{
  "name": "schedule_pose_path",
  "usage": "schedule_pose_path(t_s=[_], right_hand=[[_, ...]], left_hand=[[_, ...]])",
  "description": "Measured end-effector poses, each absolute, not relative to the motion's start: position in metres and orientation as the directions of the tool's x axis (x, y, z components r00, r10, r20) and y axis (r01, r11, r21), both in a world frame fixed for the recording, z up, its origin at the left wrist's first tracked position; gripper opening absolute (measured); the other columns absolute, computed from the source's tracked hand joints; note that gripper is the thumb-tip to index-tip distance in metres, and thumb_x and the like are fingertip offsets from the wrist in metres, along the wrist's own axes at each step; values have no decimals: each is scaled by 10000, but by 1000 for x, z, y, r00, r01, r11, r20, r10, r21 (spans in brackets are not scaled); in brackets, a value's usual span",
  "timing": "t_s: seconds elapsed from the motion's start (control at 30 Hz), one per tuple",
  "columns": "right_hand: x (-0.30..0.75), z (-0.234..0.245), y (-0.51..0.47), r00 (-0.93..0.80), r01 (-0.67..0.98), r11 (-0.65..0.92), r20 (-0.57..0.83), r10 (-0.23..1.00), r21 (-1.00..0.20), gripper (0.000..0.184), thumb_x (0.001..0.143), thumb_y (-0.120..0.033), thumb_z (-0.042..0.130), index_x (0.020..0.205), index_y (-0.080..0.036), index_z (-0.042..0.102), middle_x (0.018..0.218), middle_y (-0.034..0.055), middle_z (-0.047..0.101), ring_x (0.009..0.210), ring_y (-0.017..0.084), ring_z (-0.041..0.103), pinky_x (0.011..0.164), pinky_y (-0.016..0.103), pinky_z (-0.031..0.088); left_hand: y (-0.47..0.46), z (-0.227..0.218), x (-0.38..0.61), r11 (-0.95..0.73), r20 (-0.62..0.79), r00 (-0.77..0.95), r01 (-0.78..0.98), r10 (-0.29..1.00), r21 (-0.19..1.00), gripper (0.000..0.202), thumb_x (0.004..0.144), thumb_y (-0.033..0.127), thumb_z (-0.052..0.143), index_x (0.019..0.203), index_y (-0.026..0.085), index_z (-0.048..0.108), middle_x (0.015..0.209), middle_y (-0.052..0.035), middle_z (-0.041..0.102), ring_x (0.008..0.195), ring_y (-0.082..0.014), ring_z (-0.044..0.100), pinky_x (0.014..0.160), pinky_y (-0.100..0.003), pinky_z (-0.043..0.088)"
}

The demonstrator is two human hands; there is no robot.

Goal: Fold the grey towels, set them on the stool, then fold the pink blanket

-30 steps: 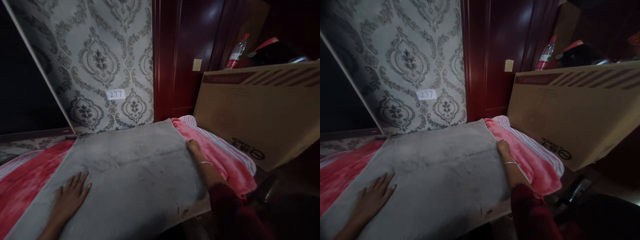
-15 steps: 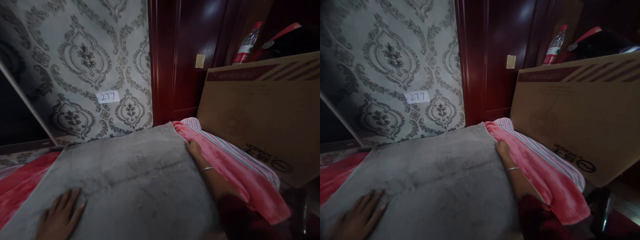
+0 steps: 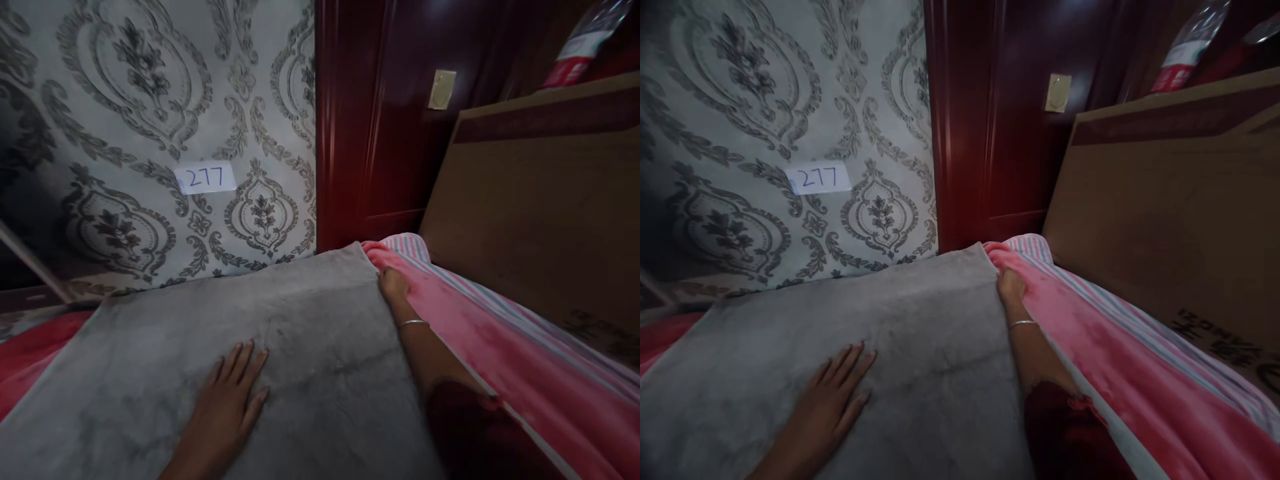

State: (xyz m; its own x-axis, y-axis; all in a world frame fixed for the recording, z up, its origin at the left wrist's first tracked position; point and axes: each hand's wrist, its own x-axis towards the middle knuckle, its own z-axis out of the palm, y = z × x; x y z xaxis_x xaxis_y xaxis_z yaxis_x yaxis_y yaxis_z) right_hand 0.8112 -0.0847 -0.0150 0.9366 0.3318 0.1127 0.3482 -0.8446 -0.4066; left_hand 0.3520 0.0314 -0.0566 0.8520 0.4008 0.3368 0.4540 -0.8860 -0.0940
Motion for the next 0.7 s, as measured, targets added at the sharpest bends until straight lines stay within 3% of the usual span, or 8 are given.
schedule_pose_path(t_s=[0.2,0.27,0.33,0.43,0.5,0.7], right_hand=[[799,-8,-87,922,387,-852,155,355,-352,418,1002,-344,410,1290,-154,645,1235,187,668,1153,291,621,927,382,475],[785,-3,-83,855,516,-801,235,461,-304,460,995,-361,432,1398,-180,559,1389,174,577,1295,298,513,1036,417,415],[769,-5,-75,705,705,-682,295,645,-193,540,990,-430,447,1497,-244,445,1553,126,417,1425,309,346,1135,486,309],[750,-19,-62,546,837,-543,181,818,-72,613,999,-523,369,1572,-320,291,1650,53,239,1490,323,210,1162,601,220],[745,-31,-57,563,826,-559,95,821,-70,627,1003,-551,324,1587,-344,231,1664,23,191,1502,311,190,1164,606,219],[750,-33,-57,575,818,-571,72,815,-70,622,1015,-548,284,1596,-343,196,1673,9,149,1513,292,174,1180,584,206]], left_hand=[[26,-55,352,-883,334,848,462,412,-82,604,979,511,400,1552,334,325,1612,-51,346,1472,-294,345,1165,-524,341],[23,-51,353,-882,298,848,469,439,-37,620,983,521,381,1560,308,309,1615,-60,338,1480,-291,327,1185,-533,312],[21,-48,354,-880,257,848,475,463,19,644,983,538,364,1569,284,289,1622,-70,319,1492,-294,301,1205,-544,273],[18,-44,355,-872,209,847,481,488,87,664,981,564,343,1574,271,282,1629,-77,301,1503,-300,274,1221,-552,238],[16,-42,356,-865,189,844,487,502,119,661,985,569,324,1573,268,287,1632,-78,293,1509,-302,258,1225,-559,223],[10,-32,359,-842,115,838,513,534,167,685,979,592,315,1565,236,321,1640,-112,263,1519,-316,221,1224,-572,210]])
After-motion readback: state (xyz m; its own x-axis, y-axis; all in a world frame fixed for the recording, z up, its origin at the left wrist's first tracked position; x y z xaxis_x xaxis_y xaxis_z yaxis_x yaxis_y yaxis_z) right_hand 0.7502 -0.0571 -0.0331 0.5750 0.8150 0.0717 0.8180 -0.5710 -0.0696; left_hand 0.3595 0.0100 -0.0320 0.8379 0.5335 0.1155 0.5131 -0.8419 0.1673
